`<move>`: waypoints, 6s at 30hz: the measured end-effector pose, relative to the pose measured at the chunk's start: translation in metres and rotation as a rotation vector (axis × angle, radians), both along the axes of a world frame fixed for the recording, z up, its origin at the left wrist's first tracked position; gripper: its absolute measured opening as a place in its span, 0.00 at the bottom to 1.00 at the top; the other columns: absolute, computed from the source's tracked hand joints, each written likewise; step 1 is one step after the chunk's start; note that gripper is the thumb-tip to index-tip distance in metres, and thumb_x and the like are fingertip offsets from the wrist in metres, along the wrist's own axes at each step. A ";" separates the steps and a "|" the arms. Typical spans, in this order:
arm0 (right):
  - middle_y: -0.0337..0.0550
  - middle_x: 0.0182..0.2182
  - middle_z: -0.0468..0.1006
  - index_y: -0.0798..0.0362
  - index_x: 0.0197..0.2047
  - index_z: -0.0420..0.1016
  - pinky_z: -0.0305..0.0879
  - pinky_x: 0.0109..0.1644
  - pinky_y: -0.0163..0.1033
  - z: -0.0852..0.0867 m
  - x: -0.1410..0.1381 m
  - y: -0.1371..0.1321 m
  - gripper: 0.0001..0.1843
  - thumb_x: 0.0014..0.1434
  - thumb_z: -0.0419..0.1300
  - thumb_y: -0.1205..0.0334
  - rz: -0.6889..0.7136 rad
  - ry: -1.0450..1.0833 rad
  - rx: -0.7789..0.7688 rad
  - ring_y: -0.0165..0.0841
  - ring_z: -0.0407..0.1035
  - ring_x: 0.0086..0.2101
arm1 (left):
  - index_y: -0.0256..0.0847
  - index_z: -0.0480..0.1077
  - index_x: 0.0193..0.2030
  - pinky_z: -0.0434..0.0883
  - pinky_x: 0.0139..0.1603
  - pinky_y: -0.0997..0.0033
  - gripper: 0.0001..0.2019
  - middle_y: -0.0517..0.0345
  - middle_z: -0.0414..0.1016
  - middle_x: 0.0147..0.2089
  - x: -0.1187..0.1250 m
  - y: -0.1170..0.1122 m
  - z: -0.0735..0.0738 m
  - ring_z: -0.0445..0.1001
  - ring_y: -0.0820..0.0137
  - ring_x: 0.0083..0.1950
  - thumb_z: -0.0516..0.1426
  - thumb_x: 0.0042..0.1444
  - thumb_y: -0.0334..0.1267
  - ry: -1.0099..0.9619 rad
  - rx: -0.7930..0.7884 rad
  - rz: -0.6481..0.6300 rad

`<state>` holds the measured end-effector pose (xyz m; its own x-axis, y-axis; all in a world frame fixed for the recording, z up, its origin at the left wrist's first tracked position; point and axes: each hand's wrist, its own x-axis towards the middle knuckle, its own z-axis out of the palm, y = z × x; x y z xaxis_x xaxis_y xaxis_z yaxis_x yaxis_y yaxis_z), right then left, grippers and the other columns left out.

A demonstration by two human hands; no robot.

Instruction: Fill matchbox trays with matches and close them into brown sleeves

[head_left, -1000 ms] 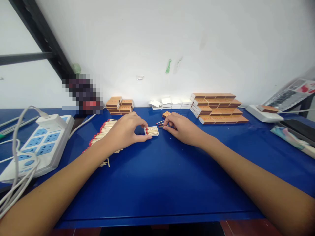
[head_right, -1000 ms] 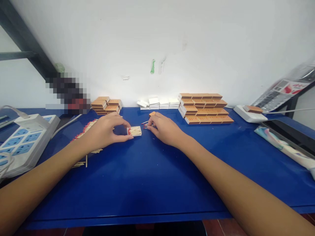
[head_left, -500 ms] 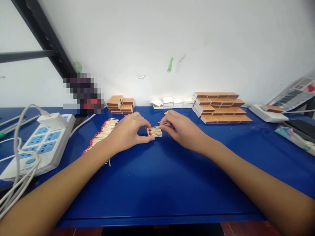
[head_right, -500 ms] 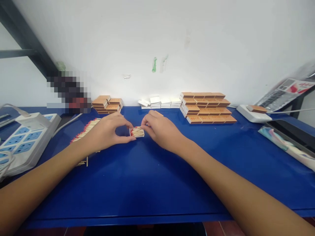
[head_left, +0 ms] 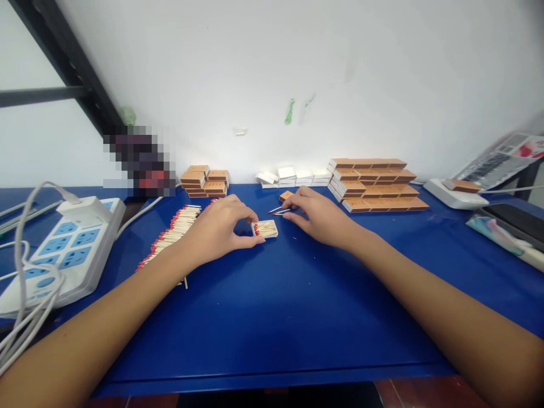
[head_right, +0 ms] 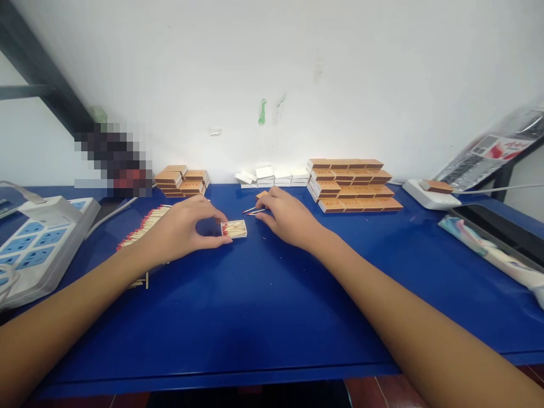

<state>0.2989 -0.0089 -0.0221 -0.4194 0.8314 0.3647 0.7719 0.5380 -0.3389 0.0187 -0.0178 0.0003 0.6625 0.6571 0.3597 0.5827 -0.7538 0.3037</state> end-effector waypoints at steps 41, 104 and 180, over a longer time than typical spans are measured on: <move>0.49 0.43 0.74 0.52 0.40 0.75 0.65 0.42 0.43 -0.007 0.003 0.007 0.09 0.71 0.59 0.58 -0.013 -0.038 -0.110 0.38 0.70 0.38 | 0.43 0.80 0.43 0.67 0.46 0.63 0.11 0.56 0.81 0.41 -0.002 0.002 0.002 0.73 0.61 0.45 0.71 0.59 0.46 0.016 0.029 0.018; 0.47 0.44 0.79 0.53 0.44 0.74 0.64 0.49 0.41 0.014 -0.086 -0.055 0.05 0.75 0.60 0.64 0.247 -0.060 -0.217 0.37 0.71 0.45 | 0.42 0.80 0.38 0.70 0.47 0.60 0.14 0.55 0.84 0.40 -0.034 0.034 0.017 0.77 0.60 0.44 0.70 0.57 0.50 -0.091 0.177 0.158; 0.45 0.44 0.73 0.52 0.47 0.77 0.61 0.48 0.40 0.016 -0.050 -0.017 0.10 0.75 0.53 0.66 0.104 -0.111 -0.108 0.36 0.68 0.43 | 0.45 0.81 0.44 0.68 0.47 0.60 0.14 0.54 0.80 0.43 -0.005 0.006 -0.004 0.75 0.58 0.48 0.68 0.60 0.52 0.049 -0.037 0.035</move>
